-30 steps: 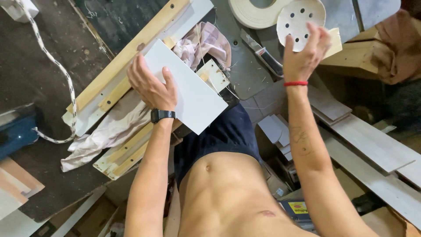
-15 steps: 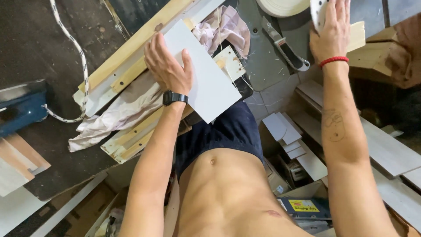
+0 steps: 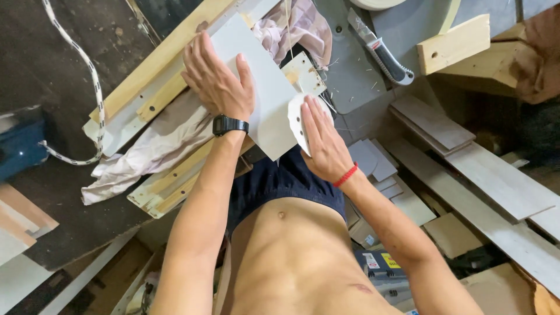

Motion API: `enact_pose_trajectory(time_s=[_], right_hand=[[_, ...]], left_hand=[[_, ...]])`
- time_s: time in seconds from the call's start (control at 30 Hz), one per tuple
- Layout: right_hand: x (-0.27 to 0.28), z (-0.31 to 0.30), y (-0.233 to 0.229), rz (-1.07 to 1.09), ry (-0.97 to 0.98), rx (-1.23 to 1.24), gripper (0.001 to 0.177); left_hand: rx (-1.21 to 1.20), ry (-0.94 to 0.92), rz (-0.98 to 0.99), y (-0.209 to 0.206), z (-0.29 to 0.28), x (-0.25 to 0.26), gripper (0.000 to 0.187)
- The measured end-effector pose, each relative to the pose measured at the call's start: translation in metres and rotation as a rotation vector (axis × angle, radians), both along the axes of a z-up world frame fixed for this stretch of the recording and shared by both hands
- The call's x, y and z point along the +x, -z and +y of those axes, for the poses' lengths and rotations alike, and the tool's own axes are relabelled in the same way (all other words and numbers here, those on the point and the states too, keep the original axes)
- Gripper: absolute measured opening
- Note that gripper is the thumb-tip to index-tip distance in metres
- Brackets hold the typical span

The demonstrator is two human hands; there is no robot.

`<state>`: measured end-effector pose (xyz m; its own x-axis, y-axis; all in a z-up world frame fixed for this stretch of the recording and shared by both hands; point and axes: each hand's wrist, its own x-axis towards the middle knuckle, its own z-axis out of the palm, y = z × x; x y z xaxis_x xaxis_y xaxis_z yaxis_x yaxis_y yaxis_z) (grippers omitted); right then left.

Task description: Sanding and trimming the edges of a white laminated board using a sanding disc and a utility knife on a workbench.

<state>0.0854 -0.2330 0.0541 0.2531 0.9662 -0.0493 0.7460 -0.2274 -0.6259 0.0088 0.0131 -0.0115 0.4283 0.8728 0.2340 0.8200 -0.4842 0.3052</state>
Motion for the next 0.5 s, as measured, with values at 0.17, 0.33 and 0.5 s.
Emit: enact_pose_trajectory(time_s=[0.17, 0.33, 0.5], right_hand=[[-0.005, -0.019, -0.005, -0.030, -0.022, -0.031, 0.079], [0.005, 0.018, 0.002, 0.022, -0.055, 0.017, 0.070], [0.009, -0.013, -0.010, 0.033, -0.089, -0.025, 0.075]], left_hand=[[0.004, -0.063, 0.042, 0.002, -0.003, -0.001, 0.065], [0.044, -0.060, -0.011, 0.005, -0.005, 0.000, 0.064], [0.038, -0.069, -0.016, -0.001, -0.005, 0.001, 0.064]])
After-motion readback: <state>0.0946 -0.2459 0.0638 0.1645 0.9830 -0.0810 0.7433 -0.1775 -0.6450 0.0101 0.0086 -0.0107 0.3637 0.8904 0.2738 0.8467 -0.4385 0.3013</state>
